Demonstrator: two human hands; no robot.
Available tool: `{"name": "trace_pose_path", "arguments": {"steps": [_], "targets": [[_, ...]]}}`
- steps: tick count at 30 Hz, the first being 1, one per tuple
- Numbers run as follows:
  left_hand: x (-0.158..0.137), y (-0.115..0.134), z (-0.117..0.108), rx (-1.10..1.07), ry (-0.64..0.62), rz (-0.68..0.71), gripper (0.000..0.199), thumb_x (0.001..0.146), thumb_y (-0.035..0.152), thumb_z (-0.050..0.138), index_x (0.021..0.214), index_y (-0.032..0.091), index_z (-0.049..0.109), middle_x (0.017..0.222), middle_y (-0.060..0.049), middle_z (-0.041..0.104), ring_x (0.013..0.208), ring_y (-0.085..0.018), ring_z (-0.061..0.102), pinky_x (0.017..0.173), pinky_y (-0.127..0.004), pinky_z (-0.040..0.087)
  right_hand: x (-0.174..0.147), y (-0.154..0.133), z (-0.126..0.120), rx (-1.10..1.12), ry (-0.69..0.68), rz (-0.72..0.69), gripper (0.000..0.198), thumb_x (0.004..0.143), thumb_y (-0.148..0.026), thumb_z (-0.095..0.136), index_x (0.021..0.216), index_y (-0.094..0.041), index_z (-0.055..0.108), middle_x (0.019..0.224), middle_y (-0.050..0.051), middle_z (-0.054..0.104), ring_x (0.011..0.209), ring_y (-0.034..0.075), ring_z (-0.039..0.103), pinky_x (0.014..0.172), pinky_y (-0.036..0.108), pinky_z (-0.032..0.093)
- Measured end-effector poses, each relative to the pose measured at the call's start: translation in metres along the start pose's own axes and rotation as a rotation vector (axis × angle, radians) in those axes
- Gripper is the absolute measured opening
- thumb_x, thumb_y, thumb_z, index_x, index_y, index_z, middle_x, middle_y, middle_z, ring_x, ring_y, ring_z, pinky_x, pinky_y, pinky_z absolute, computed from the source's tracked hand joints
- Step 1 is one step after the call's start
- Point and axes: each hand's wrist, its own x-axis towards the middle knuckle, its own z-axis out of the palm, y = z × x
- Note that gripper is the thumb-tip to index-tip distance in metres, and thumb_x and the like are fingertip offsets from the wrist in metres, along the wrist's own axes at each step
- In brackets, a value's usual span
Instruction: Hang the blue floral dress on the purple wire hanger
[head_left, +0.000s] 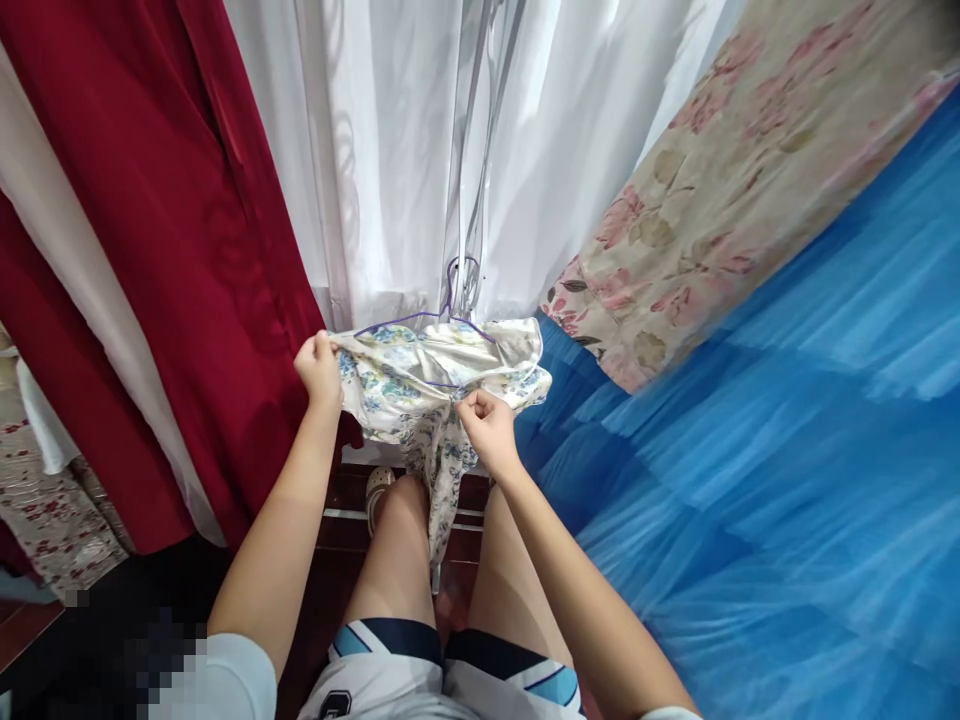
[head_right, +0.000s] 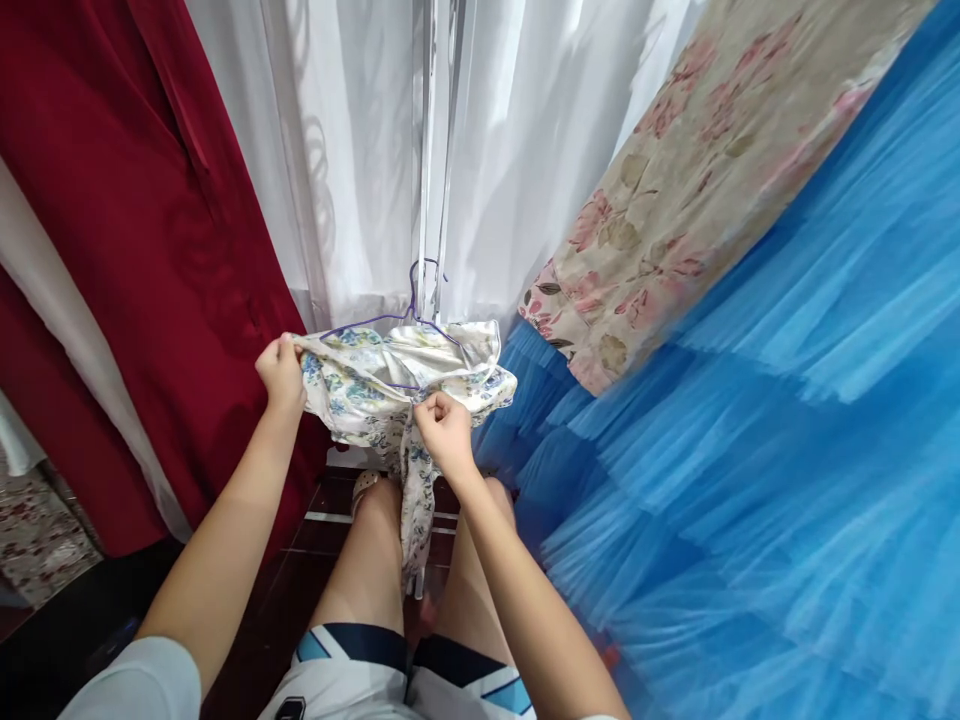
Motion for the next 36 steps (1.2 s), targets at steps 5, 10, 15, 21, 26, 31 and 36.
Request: {"name": "trace_pose_path", "arguments": {"steps": [5,10,15,21,26,31,36], "targets": [[-0.030,-0.055,-0.029,-0.048,-0.045,-0.368,0.034,0.096,0.021,0.049,0.063,0.017,0.043,0.051,0.007,0.038,0.048,-0.008,0.041,0.057,-0.023,0.041,-0.017,0.032,0.001,-0.031,-0.010,0.073,0.022,0.074,-0.029,0.057,0.057,-0.021,0.045,0.048,-0.006,0.041,0.046,0.010,0.035,0.047,0.022,0.026],[-0.103,-0.078,-0.031,-0.122,-0.351,-0.560,0.025,0.086,0.028,0.065,0.068,0.014,0.054,0.064,-0.003,0.057,0.060,-0.014,0.058,0.062,-0.028,0.049,-0.050,0.082,-0.028,-0.122,-0.065,0.162,0.020,0.068,-0.026,0.061,0.052,-0.020,0.050,0.046,-0.005,0.045,0.047,0.011,0.039,0.049,0.023,0.030],[-0.171,-0.051,-0.012,-0.184,-0.692,-0.508,0.027,0.079,0.040,0.073,0.079,0.014,0.063,0.076,-0.003,0.061,0.071,-0.014,0.058,0.069,-0.025,0.048,-0.077,0.077,-0.041,-0.087,-0.334,0.163,0.041,0.048,-0.016,0.081,0.088,-0.018,0.071,0.085,0.003,0.070,0.077,0.020,0.061,0.074,0.031,0.047],[-0.199,-0.026,-0.001,0.328,-1.049,0.128,0.021,0.088,0.036,0.063,0.102,0.025,0.074,0.104,-0.007,0.065,0.106,-0.023,0.059,0.102,-0.038,0.043,-0.084,0.036,-0.038,0.258,-0.456,0.253,0.030,0.083,-0.044,0.066,0.099,-0.018,0.068,0.092,0.003,0.067,0.091,0.021,0.058,0.086,0.035,0.047],[-0.211,-0.063,-0.030,0.172,-1.207,-0.379,0.040,0.089,0.050,0.058,0.117,0.024,0.071,0.113,-0.011,0.068,0.115,-0.025,0.060,0.099,-0.041,0.047,-0.090,0.020,-0.070,0.230,-0.475,0.330,0.031,0.079,-0.046,0.070,0.076,-0.015,0.066,0.069,0.000,0.058,0.061,0.013,0.046,0.058,0.025,0.040],[-0.236,-0.095,-0.055,0.207,-1.384,-0.525,0.037,0.077,0.047,0.074,0.093,0.013,0.074,0.084,-0.006,0.070,0.082,-0.021,0.064,0.079,-0.032,0.050,-0.065,-0.005,-0.126,-0.013,-0.154,0.093,0.030,0.077,-0.034,0.068,0.055,-0.017,0.057,0.050,-0.004,0.041,0.049,0.009,0.030,0.047,0.024,0.024],[-0.208,-0.077,-0.057,0.286,-1.034,-0.215,0.033,0.082,0.046,0.068,0.086,0.013,0.069,0.077,-0.002,0.063,0.072,-0.016,0.055,0.066,-0.025,0.045,0.028,-0.029,-0.158,-0.057,-0.078,-0.140,0.017,0.064,-0.022,0.067,0.050,-0.016,0.059,0.051,-0.002,0.051,0.053,0.011,0.038,0.051,0.025,0.027]]}}
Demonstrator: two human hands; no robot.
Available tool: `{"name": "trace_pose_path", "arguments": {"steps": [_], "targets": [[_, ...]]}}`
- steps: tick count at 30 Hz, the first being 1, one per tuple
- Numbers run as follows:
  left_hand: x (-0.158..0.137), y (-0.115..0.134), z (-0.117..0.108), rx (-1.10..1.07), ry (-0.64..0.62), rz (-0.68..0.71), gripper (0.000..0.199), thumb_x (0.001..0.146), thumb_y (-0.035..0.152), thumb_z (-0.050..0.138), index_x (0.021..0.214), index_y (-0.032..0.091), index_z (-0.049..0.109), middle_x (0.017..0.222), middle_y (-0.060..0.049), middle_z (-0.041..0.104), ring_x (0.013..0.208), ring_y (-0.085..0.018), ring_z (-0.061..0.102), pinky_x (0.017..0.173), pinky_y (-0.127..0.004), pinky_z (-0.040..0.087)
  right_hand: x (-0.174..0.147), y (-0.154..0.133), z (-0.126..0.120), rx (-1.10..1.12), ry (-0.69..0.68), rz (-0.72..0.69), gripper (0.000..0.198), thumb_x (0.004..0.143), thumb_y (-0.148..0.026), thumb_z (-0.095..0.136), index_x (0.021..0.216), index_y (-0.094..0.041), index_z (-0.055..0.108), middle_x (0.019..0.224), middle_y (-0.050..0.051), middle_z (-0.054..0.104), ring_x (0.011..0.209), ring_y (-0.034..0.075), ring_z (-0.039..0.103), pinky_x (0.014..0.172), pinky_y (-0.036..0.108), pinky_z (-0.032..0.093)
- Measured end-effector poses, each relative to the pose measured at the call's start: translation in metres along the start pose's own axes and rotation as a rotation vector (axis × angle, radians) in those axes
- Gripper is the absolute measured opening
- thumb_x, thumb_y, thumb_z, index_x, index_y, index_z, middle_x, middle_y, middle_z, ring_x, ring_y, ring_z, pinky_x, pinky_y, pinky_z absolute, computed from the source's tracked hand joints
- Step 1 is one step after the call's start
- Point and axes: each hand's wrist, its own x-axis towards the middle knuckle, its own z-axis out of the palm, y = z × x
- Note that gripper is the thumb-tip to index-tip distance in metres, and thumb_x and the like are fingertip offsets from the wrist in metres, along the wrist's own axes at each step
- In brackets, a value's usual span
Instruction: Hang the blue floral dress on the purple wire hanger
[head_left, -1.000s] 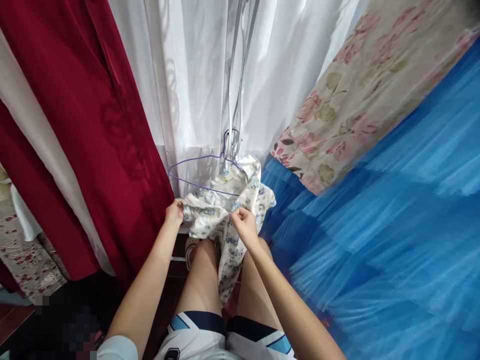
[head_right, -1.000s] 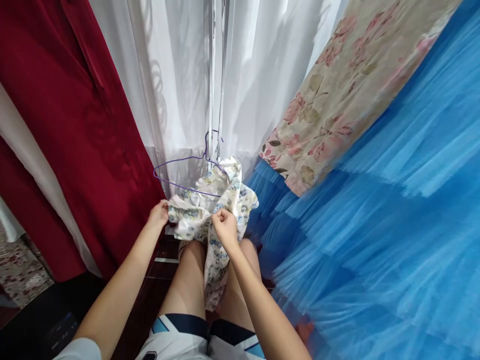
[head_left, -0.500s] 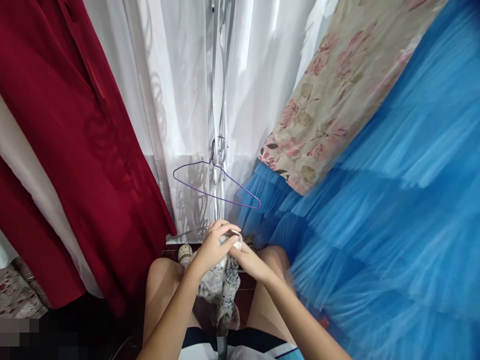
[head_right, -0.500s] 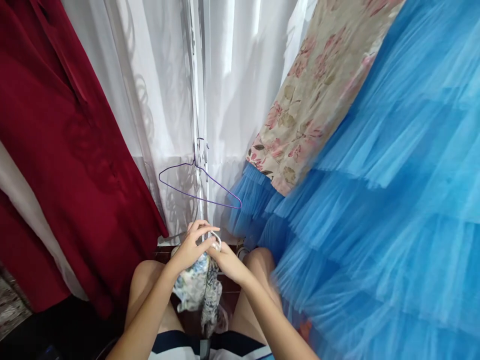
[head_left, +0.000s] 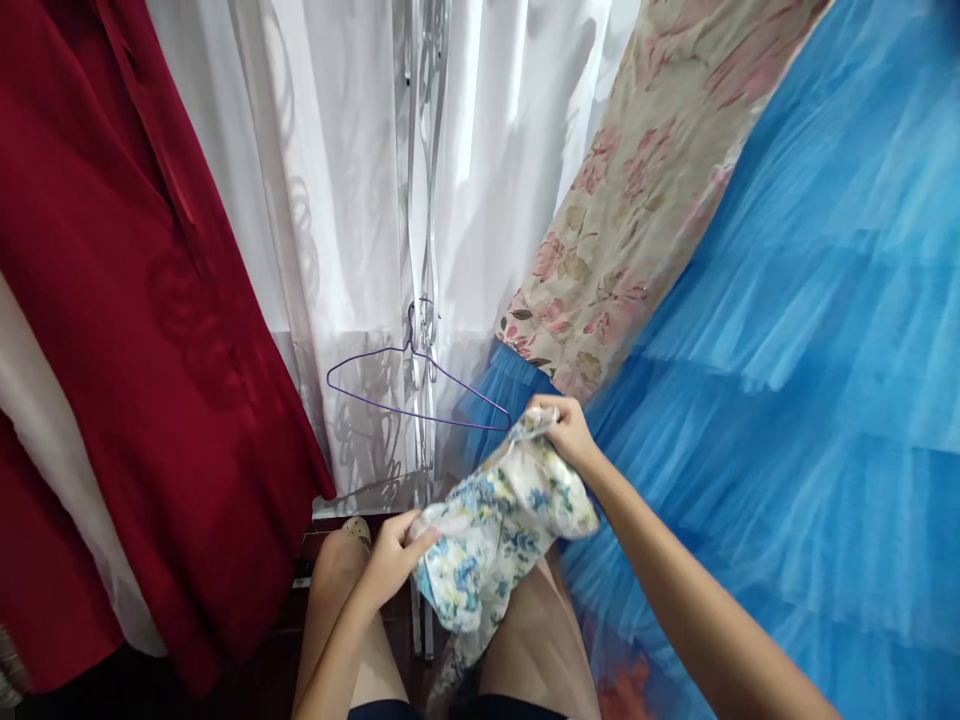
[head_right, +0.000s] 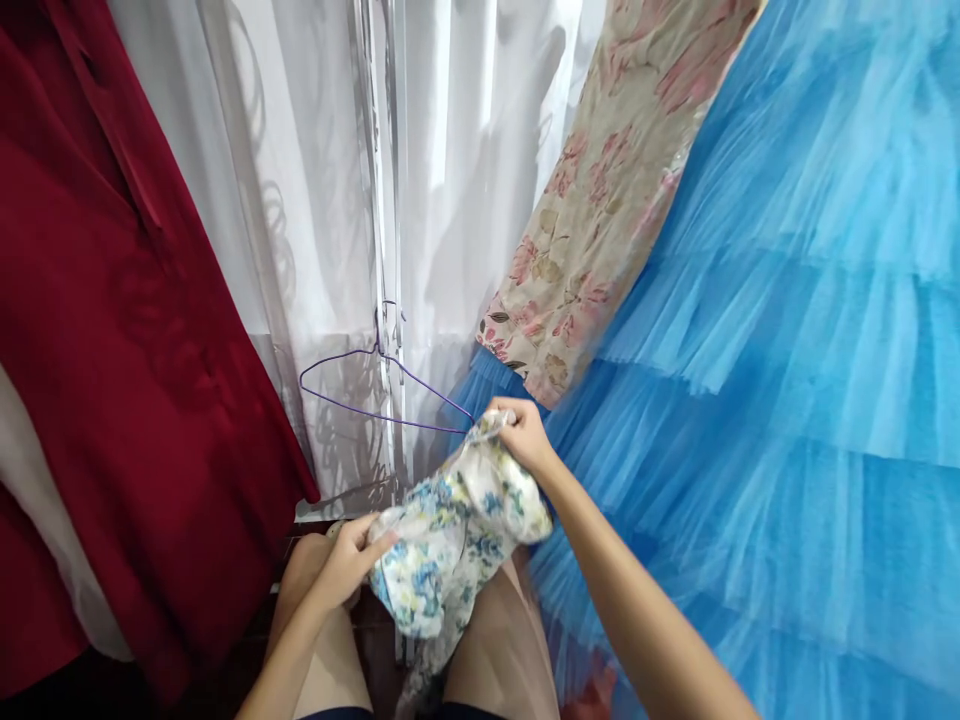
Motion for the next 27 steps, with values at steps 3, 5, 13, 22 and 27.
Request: {"name": "trace_pose_path", "arguments": {"steps": [3,5,13,22,27], "targets": [[0.007,0.035,-0.030,0.045,0.128,0.092,0.032,0.084,0.045,0.066,0.076,0.014,0.063,0.066,0.002,0.052,0.063,-0.012,0.048,0.056,-0.020,0.038,0.056,0.003,0.018,0.047,-0.034,0.013,0.011,0.064,-0.026,0.069,0.061,-0.016,0.065,0.060,-0.002,0.059,0.059,0.012,0.045,0.057,0.024,0.034],[0.011,0.058,-0.050,0.104,0.168,0.131,0.030,0.083,0.044,0.067,0.077,0.015,0.063,0.065,0.002,0.051,0.060,-0.011,0.046,0.053,-0.020,0.035,0.077,0.007,0.041,0.086,-0.095,0.043,0.015,0.066,-0.030,0.071,0.068,-0.015,0.068,0.064,-0.002,0.061,0.061,0.012,0.049,0.060,0.024,0.037],[0.027,0.059,-0.149,0.631,-0.036,0.135,0.025,0.086,0.040,0.059,0.088,0.019,0.072,0.081,-0.002,0.067,0.077,-0.018,0.059,0.071,-0.025,0.045,0.085,0.004,0.060,0.185,-0.283,0.138,0.031,0.062,-0.028,0.074,0.089,-0.013,0.073,0.073,0.002,0.070,0.062,0.014,0.057,0.062,0.025,0.040],[0.135,0.068,-0.244,0.616,0.160,0.109,0.018,0.071,0.026,0.065,0.089,0.025,0.071,0.106,-0.005,0.070,0.121,-0.033,0.048,0.111,-0.045,0.028,0.094,-0.018,0.047,0.117,-0.388,0.246,0.018,0.066,-0.028,0.076,0.078,-0.017,0.071,0.073,-0.001,0.069,0.064,0.013,0.059,0.062,0.023,0.043],[0.193,0.095,-0.219,0.302,0.197,0.073,0.026,0.079,0.029,0.057,0.102,0.018,0.065,0.116,-0.007,0.066,0.123,-0.028,0.050,0.108,-0.040,0.035,0.074,-0.007,0.054,0.183,-0.284,0.395,0.020,0.076,-0.033,0.072,0.087,-0.016,0.071,0.082,0.006,0.073,0.073,0.023,0.068,0.066,0.034,0.054]]}}
